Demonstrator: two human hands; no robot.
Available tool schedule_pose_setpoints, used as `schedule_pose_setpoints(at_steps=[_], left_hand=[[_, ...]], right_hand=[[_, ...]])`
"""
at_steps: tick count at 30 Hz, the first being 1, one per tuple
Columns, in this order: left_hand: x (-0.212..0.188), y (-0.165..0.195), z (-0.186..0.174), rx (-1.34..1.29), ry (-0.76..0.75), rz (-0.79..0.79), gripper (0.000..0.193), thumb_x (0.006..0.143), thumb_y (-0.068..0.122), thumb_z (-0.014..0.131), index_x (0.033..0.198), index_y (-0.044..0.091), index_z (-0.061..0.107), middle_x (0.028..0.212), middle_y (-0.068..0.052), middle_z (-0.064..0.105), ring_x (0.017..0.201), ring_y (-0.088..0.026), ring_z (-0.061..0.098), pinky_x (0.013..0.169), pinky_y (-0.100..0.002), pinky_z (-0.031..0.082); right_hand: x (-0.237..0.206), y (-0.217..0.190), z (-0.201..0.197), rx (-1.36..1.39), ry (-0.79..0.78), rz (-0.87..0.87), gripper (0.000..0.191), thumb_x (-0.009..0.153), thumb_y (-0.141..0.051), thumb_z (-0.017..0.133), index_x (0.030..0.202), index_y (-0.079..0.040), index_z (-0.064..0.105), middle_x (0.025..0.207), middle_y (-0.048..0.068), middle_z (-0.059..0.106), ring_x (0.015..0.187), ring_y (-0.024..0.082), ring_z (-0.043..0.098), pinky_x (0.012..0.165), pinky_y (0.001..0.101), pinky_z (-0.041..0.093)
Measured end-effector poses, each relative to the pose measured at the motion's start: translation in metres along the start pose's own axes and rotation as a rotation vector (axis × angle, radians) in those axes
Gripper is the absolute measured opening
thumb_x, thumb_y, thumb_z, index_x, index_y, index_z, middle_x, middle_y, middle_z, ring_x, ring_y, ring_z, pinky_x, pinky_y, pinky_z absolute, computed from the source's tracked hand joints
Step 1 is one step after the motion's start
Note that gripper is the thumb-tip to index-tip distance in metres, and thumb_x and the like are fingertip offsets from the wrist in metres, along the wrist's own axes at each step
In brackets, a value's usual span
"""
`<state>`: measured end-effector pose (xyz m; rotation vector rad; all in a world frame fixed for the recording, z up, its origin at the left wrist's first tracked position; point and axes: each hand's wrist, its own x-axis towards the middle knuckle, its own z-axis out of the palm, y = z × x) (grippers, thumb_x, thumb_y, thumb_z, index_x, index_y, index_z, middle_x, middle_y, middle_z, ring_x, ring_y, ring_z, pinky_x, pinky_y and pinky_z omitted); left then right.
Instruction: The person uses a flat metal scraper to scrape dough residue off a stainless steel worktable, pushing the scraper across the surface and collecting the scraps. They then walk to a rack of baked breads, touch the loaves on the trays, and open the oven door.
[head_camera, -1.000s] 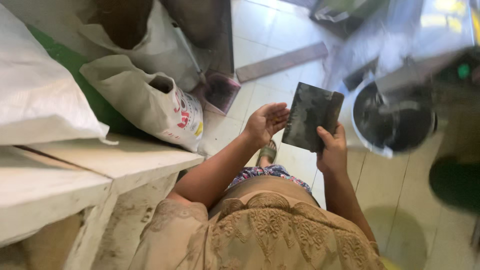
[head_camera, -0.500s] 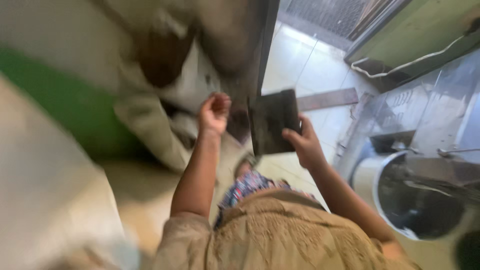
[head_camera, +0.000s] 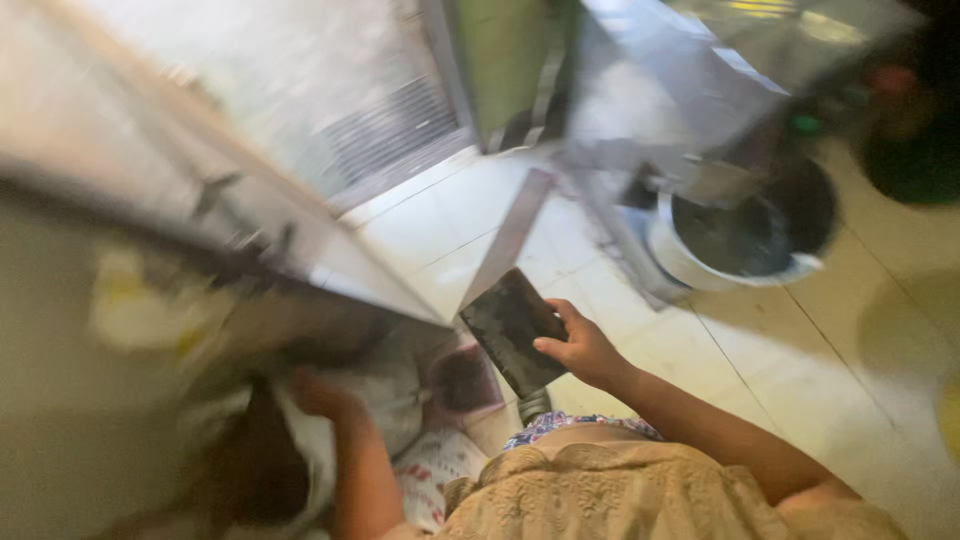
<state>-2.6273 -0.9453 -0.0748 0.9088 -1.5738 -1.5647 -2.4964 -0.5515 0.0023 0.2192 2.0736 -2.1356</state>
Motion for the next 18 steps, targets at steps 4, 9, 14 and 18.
schedule_pose_setpoints(at_steps=[4, 9, 14, 18], left_hand=[[-0.199, -0.064, 0.050, -0.108, -0.679, -0.440, 0.039, 0.103, 0.003, 0.055, 0.142, 0.002, 0.050, 0.130, -0.023, 0.066, 0.097, -0.025, 0.067, 0.088, -0.038, 0.056], [-0.416, -0.076, 0.069, 0.023, -1.576, -0.748, 0.057, 0.096, 0.007, 0.044, 0.152, 0.018, 0.041, 0.158, -0.015, 0.045, 0.111, -0.037, 0.065, 0.094, -0.046, 0.052], [-0.643, -0.032, 0.017, -0.112, -2.221, -0.581, 0.055, 0.105, 0.029, 0.047, 0.156, 0.008, 0.042, 0.165, -0.008, 0.041, 0.150, -0.025, 0.038, 0.118, -0.048, 0.032], [-0.801, 0.029, -0.132, -0.405, -2.979, 0.624, 0.056, 0.085, 0.024, 0.071, 0.139, 0.010, 0.061, 0.147, -0.012, 0.057, 0.141, -0.030, 0.049, 0.119, -0.043, 0.037]], right_hand=[[-0.062, -0.003, -0.062, -0.165, 0.333, -0.035, 0.056, 0.089, -0.013, 0.073, 0.139, -0.010, 0.049, 0.109, 0.011, 0.075, 0.099, 0.017, 0.072, 0.087, 0.0329, 0.056], [-0.210, 0.021, -0.140, -0.264, 0.792, -0.049, 0.054, 0.087, -0.017, 0.075, 0.137, -0.015, 0.055, 0.106, 0.011, 0.075, 0.094, 0.026, 0.073, 0.081, 0.0386, 0.057], [-0.446, 0.087, -0.179, -0.995, 1.230, -0.027, 0.033, 0.083, -0.019, 0.076, 0.116, -0.023, 0.073, 0.088, 0.005, 0.070, 0.082, 0.030, 0.068, 0.068, 0.0445, 0.053], [-0.631, 0.132, -0.154, -1.156, 1.412, 0.560, 0.025, 0.084, -0.016, 0.066, 0.103, -0.030, 0.076, 0.080, 0.001, 0.063, 0.080, 0.026, 0.065, 0.066, 0.0434, 0.050]])
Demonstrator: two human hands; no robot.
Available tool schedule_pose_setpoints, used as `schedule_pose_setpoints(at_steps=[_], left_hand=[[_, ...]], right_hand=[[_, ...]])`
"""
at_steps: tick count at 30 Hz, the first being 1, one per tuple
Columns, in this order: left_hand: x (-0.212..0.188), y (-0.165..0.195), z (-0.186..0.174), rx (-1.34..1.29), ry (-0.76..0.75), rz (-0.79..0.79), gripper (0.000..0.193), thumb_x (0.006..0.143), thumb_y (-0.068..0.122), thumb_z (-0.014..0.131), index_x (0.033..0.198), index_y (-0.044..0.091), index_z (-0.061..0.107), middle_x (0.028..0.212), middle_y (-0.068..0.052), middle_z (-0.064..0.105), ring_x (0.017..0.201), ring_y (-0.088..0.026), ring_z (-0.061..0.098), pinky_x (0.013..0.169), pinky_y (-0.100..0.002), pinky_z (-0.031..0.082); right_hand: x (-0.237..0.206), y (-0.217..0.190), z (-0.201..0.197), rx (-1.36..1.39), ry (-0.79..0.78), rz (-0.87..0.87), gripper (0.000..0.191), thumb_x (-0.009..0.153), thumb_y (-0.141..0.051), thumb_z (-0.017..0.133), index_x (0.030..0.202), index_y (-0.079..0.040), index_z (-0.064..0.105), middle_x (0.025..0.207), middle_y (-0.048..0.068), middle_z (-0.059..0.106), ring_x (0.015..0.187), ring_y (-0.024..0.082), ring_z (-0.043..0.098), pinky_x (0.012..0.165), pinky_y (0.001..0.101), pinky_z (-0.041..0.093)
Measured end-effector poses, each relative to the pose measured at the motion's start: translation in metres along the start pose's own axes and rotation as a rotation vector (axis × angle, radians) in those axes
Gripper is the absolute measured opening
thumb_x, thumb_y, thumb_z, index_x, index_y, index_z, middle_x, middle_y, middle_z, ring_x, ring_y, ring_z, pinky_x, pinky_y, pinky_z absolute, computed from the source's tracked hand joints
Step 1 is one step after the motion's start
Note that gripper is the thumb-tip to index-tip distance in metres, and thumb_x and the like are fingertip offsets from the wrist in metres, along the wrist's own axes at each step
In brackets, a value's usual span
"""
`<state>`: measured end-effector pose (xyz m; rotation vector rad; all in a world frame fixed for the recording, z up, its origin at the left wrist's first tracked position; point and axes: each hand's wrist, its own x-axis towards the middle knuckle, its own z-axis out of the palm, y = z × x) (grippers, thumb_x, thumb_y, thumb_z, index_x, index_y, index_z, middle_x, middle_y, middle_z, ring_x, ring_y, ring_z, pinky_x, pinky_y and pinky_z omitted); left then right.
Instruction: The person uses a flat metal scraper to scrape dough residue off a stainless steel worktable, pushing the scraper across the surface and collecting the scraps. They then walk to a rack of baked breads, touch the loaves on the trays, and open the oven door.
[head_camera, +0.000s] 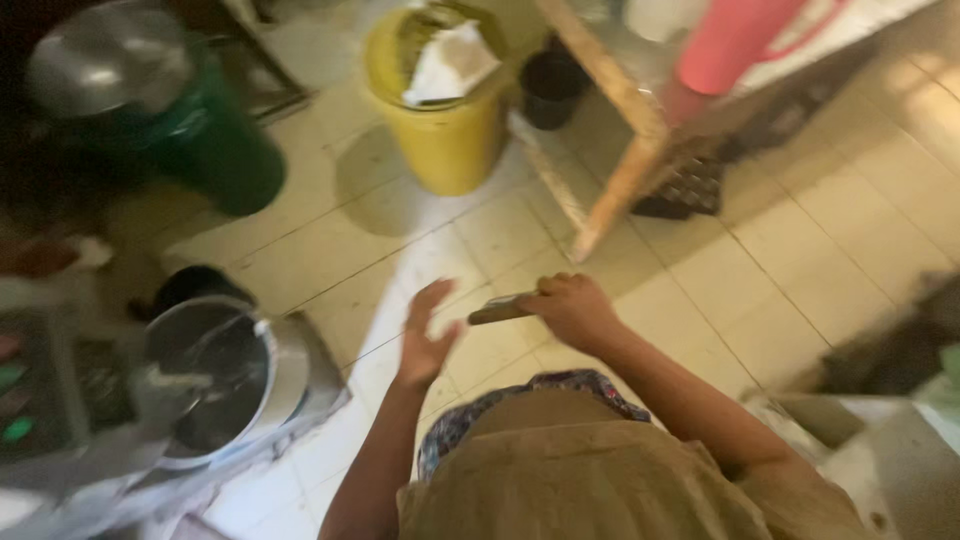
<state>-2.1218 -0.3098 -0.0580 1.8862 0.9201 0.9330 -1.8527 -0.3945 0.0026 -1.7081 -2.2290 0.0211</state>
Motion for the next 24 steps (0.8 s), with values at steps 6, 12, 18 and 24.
schedule_pose_setpoints(at_steps=[6, 12, 18, 24], left_hand=[[0.141, 0.130, 0.189, 0.234, -0.480, 0.742, 0.057, 0.078, 0.032, 0.083, 0.130, 0.016, 0.067, 0.113, -0.003, 0.069, 0.111, -0.027, 0.063, 0.104, -0.054, 0.044], [0.208, 0.135, 0.315, 0.119, -0.693, 0.755, 0.030, 0.089, 0.026, 0.079, 0.116, 0.017, 0.070, 0.102, -0.001, 0.071, 0.095, -0.025, 0.069, 0.078, -0.042, 0.052], [0.291, 0.119, 0.466, -0.234, -0.797, 0.179, 0.028, 0.095, 0.025, 0.073, 0.118, 0.010, 0.068, 0.105, -0.008, 0.071, 0.093, -0.023, 0.069, 0.082, -0.039, 0.056], [0.379, 0.084, 0.634, -0.962, -0.643, -0.722, 0.037, 0.103, 0.028, 0.060, 0.132, 0.005, 0.060, 0.119, -0.006, 0.070, 0.105, -0.015, 0.065, 0.094, -0.032, 0.052]], right_hand=[[-0.094, 0.105, -0.094, -0.080, 0.237, 0.414, 0.018, 0.084, -0.021, 0.075, 0.101, -0.025, 0.076, 0.079, -0.001, 0.062, 0.078, 0.023, 0.064, 0.070, 0.0405, 0.047], [-0.127, 0.160, -0.121, -0.133, 0.495, 0.677, 0.028, 0.082, -0.018, 0.080, 0.108, -0.013, 0.074, 0.096, 0.007, 0.066, 0.092, 0.028, 0.063, 0.082, 0.0433, 0.048], [-0.144, 0.299, -0.162, -0.157, 0.791, 0.812, 0.018, 0.097, -0.010, 0.074, 0.110, -0.006, 0.063, 0.111, 0.012, 0.065, 0.108, 0.032, 0.059, 0.094, 0.0414, 0.048], [-0.172, 0.423, -0.193, -0.016, 0.764, 0.939, 0.012, 0.102, -0.011, 0.067, 0.095, -0.005, 0.061, 0.095, 0.010, 0.064, 0.096, 0.030, 0.060, 0.090, 0.0413, 0.048]])
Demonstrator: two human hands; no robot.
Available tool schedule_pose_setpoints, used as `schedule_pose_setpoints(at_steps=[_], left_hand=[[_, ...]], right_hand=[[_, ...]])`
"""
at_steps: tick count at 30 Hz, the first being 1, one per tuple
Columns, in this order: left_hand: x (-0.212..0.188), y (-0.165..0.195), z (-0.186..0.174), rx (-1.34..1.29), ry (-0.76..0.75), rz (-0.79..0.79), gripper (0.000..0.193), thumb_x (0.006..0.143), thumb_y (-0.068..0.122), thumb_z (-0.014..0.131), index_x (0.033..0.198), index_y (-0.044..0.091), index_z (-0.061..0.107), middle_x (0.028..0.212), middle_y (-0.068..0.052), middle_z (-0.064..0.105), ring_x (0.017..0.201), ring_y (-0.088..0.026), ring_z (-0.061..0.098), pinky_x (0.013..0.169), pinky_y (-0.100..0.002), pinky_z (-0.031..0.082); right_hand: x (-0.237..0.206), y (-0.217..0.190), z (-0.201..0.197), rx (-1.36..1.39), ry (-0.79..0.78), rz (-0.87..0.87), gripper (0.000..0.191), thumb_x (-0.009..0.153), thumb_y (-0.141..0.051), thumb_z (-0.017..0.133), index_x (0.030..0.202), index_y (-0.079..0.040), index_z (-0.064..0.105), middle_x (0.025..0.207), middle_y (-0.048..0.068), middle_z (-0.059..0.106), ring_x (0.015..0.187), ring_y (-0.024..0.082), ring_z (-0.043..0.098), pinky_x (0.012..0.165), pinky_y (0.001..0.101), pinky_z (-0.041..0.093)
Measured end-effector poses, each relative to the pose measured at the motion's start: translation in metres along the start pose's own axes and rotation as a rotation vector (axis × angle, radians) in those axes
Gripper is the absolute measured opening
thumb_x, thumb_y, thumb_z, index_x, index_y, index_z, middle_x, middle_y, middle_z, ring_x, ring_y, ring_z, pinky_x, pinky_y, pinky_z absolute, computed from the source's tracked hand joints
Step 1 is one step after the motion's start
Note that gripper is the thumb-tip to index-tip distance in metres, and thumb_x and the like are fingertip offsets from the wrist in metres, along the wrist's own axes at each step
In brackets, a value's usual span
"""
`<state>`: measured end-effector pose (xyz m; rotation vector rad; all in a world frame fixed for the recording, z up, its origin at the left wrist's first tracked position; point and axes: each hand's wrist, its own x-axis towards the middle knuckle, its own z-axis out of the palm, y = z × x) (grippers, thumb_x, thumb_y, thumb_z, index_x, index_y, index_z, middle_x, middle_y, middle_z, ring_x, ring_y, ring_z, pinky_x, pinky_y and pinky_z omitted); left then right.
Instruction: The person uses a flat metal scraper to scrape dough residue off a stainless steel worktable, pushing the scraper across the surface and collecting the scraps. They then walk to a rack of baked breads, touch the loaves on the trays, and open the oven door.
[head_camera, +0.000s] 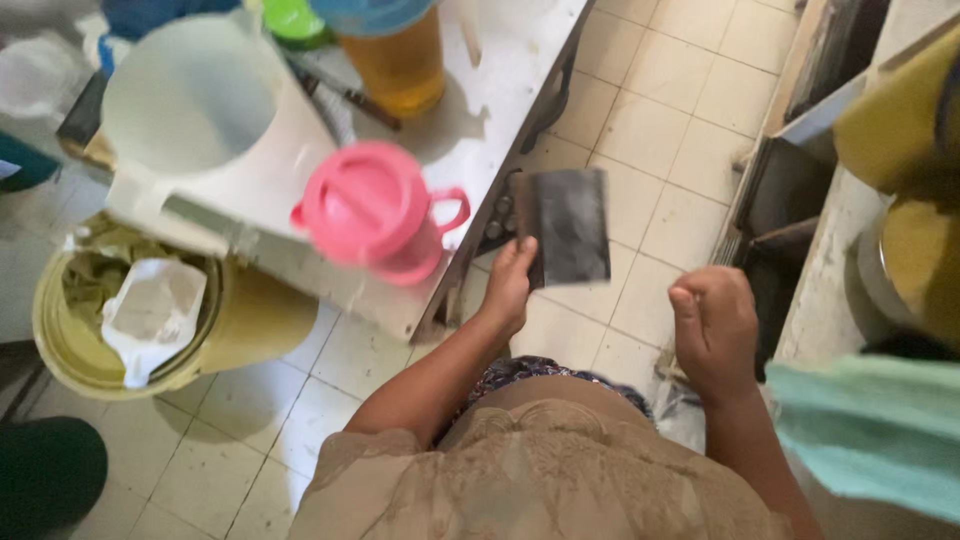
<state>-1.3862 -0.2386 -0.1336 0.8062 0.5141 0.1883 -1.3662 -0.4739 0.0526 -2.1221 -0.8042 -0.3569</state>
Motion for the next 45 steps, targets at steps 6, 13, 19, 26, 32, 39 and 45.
schedule_pose_setpoints(at_steps=[6, 13, 19, 26, 32, 39, 45], left_hand=[[0.128, -0.019, 0.000, -0.335, 0.424, 0.054, 0.037, 0.103, 0.031, 0.061, 0.130, 0.007, 0.056, 0.119, -0.008, 0.065, 0.107, -0.023, 0.063, 0.095, -0.041, 0.051], [0.190, -0.004, 0.000, -0.405, 0.923, 0.357, 0.046, 0.103, 0.031, 0.062, 0.143, 0.011, 0.050, 0.139, -0.013, 0.054, 0.119, -0.029, 0.056, 0.088, -0.048, 0.052], [0.186, 0.013, 0.008, -0.347, 1.175, 0.482, 0.073, 0.100, 0.013, 0.052, 0.162, 0.019, 0.015, 0.163, -0.008, 0.032, 0.135, -0.026, 0.048, 0.107, -0.047, 0.041], [0.195, 0.001, 0.079, 0.392, 1.368, 0.832, 0.066, 0.103, 0.004, 0.059, 0.159, -0.004, 0.027, 0.162, -0.019, 0.031, 0.145, -0.029, 0.036, 0.122, -0.041, 0.028], [0.300, 0.026, 0.193, 0.587, 0.656, 1.097, 0.053, 0.102, 0.020, 0.046, 0.147, -0.008, 0.044, 0.152, -0.018, 0.042, 0.147, -0.029, 0.039, 0.130, -0.042, 0.029], [0.533, 0.092, 0.305, 0.639, 0.272, 0.871, 0.067, 0.114, 0.042, 0.015, 0.165, 0.000, 0.003, 0.176, -0.018, 0.002, 0.165, -0.029, 0.001, 0.134, -0.040, 0.003], [0.646, 0.111, 0.391, 0.225, -0.282, 0.432, 0.090, 0.103, 0.070, 0.011, 0.165, 0.006, -0.005, 0.177, -0.014, -0.008, 0.164, -0.027, -0.008, 0.132, -0.039, -0.001]], right_hand=[[0.084, 0.096, 0.012, -0.015, -0.112, 0.108, 0.025, 0.093, -0.017, 0.076, 0.079, -0.001, 0.064, 0.078, 0.013, 0.063, 0.076, 0.032, 0.061, 0.074, 0.0407, 0.047], [0.222, 0.221, 0.022, 0.114, -0.277, -0.028, 0.015, 0.096, -0.016, 0.070, 0.093, -0.001, 0.071, 0.089, 0.015, 0.071, 0.083, 0.032, 0.068, 0.077, 0.0397, 0.053], [0.320, 0.289, 0.011, 0.167, -0.520, 0.001, 0.016, 0.097, -0.017, 0.065, 0.098, -0.003, 0.071, 0.082, 0.013, 0.070, 0.076, 0.029, 0.069, 0.073, 0.0391, 0.054], [0.386, 0.335, 0.071, 0.256, -0.631, -0.230, 0.020, 0.097, -0.020, 0.068, 0.087, -0.003, 0.067, 0.080, 0.013, 0.065, 0.079, 0.033, 0.065, 0.073, 0.0409, 0.051], [0.472, 0.356, 0.099, 0.401, -0.686, -0.191, 0.020, 0.101, -0.018, 0.062, 0.117, -0.005, 0.064, 0.115, 0.015, 0.066, 0.107, 0.033, 0.065, 0.091, 0.0400, 0.053], [0.562, 0.400, 0.221, 1.058, -0.808, -0.208, 0.075, 0.108, -0.030, 0.052, 0.167, -0.002, 0.016, 0.176, 0.017, 0.015, 0.165, 0.028, 0.013, 0.133, 0.0411, 0.012], [0.680, 0.523, 0.259, 0.312, -0.458, 0.105, 0.065, 0.114, -0.043, 0.034, 0.162, 0.000, 0.025, 0.166, 0.021, 0.030, 0.154, 0.034, 0.030, 0.130, 0.0417, 0.025]])
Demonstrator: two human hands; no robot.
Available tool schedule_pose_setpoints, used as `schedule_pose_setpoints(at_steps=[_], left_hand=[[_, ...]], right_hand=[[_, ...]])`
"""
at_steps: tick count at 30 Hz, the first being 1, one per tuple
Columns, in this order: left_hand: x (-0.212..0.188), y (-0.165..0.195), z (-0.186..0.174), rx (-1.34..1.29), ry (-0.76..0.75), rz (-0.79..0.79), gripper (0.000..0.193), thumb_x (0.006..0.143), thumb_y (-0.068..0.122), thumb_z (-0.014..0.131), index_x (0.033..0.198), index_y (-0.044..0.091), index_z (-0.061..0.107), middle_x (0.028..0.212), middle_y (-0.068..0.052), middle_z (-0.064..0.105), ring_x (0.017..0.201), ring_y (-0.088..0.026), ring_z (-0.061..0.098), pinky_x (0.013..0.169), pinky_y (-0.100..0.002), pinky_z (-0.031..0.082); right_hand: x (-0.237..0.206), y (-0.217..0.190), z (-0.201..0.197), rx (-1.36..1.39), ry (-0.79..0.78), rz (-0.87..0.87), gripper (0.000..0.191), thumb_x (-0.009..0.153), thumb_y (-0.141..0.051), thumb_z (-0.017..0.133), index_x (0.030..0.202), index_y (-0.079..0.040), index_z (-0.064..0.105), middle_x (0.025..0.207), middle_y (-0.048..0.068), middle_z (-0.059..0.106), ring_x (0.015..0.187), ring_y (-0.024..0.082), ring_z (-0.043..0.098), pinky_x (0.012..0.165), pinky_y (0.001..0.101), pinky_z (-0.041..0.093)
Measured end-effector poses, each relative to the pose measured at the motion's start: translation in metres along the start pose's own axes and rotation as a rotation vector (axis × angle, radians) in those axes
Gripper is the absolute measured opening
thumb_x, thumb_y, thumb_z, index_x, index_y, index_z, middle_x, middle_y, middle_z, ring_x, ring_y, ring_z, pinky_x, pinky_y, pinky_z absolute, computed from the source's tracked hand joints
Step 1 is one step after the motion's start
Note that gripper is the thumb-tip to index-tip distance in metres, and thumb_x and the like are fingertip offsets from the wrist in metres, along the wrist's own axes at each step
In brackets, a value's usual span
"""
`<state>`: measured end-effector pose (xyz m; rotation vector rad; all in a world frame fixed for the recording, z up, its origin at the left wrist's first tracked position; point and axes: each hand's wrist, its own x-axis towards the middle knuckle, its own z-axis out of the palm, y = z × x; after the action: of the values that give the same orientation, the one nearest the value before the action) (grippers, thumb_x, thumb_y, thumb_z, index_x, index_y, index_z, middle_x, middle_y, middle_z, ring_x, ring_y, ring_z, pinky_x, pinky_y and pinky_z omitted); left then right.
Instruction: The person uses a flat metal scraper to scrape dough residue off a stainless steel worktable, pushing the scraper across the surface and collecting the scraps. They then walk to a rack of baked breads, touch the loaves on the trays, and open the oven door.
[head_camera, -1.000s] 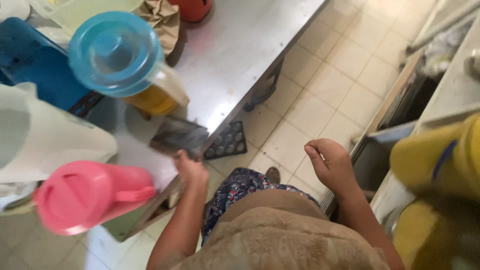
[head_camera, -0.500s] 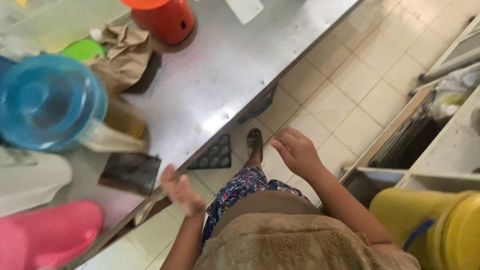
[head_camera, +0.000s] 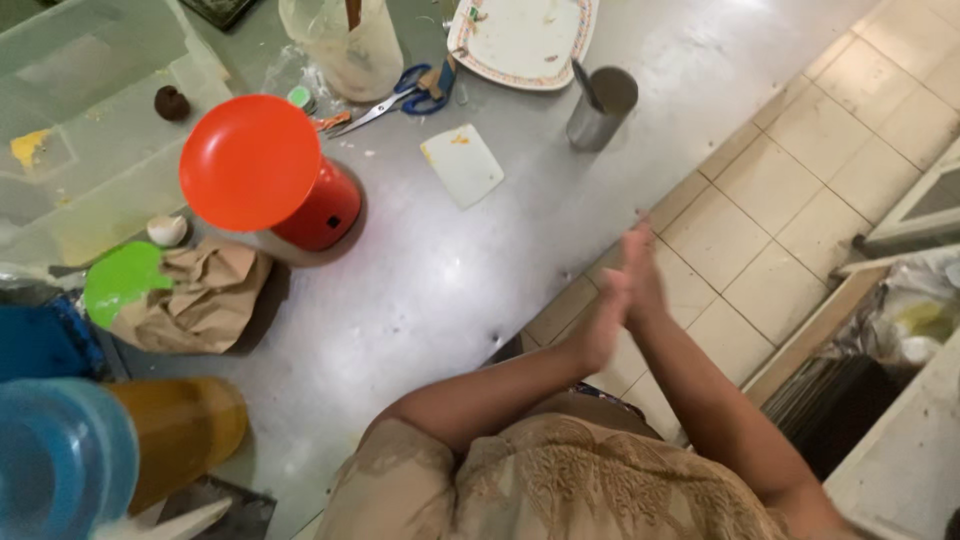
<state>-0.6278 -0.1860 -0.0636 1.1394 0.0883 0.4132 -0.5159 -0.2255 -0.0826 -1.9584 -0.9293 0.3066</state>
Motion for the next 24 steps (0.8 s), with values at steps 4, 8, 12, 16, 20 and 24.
schedule_pose_setpoints(at_steps=[4, 8, 12, 16, 20, 24], left_hand=[[0.092, -0.018, 0.011, 0.310, 0.041, -0.038, 0.084, 0.107, 0.065, 0.014, 0.166, 0.007, 0.004, 0.175, -0.016, 0.004, 0.164, -0.028, 0.002, 0.133, -0.040, 0.006], [0.132, -0.031, 0.047, -0.075, -0.011, -0.443, 0.080, 0.108, 0.060, 0.017, 0.165, 0.007, 0.006, 0.175, -0.016, 0.006, 0.162, -0.028, 0.006, 0.130, -0.038, 0.009], [0.203, -0.049, 0.083, -0.215, -0.221, -0.109, 0.075, 0.112, 0.058, 0.022, 0.168, 0.011, 0.005, 0.178, -0.014, 0.009, 0.167, -0.026, 0.006, 0.136, -0.040, 0.004], [0.292, -0.107, 0.131, 0.885, -0.205, 0.416, 0.064, 0.115, 0.054, 0.017, 0.171, 0.022, 0.020, 0.177, -0.005, 0.012, 0.167, -0.028, 0.009, 0.137, -0.054, -0.004], [0.392, -0.182, 0.142, 1.131, -0.249, 0.295, 0.065, 0.106, 0.054, 0.038, 0.160, 0.018, 0.038, 0.172, -0.008, 0.029, 0.157, -0.031, 0.032, 0.126, -0.062, 0.011], [0.444, -0.227, 0.127, 1.115, -0.036, -0.048, 0.051, 0.112, 0.039, 0.044, 0.158, 0.015, 0.045, 0.164, -0.013, 0.042, 0.154, -0.041, 0.031, 0.121, -0.066, 0.015]], right_hand=[[0.009, 0.020, -0.025, 1.111, 0.114, 0.295, 0.068, 0.110, -0.043, 0.025, 0.163, -0.005, 0.008, 0.173, 0.014, 0.015, 0.159, 0.031, 0.019, 0.129, 0.0429, 0.018], [0.037, 0.067, -0.068, 0.455, 0.168, 0.051, 0.071, 0.116, -0.049, 0.022, 0.167, 0.000, 0.012, 0.178, 0.019, 0.016, 0.166, 0.031, 0.008, 0.135, 0.0441, 0.007], [0.110, 0.164, -0.145, -0.034, 0.237, 0.045, 0.070, 0.117, -0.050, 0.023, 0.167, -0.001, 0.011, 0.176, 0.021, 0.014, 0.164, 0.032, 0.002, 0.132, 0.0501, 0.001], [0.136, 0.209, -0.196, 1.493, 0.148, -0.091, 0.069, 0.109, -0.051, 0.029, 0.169, -0.024, 0.009, 0.174, 0.000, 0.019, 0.161, 0.021, 0.016, 0.138, 0.0502, 0.009], [0.171, 0.214, -0.310, 1.529, 0.188, 0.505, 0.068, 0.105, -0.056, 0.029, 0.151, -0.007, 0.040, 0.153, 0.016, 0.047, 0.143, 0.032, 0.042, 0.121, 0.0489, 0.029], [0.203, 0.227, -0.389, 1.334, 0.206, 0.210, 0.041, 0.112, -0.038, 0.044, 0.125, -0.005, 0.063, 0.114, 0.013, 0.068, 0.108, 0.028, 0.066, 0.099, 0.0436, 0.053]])
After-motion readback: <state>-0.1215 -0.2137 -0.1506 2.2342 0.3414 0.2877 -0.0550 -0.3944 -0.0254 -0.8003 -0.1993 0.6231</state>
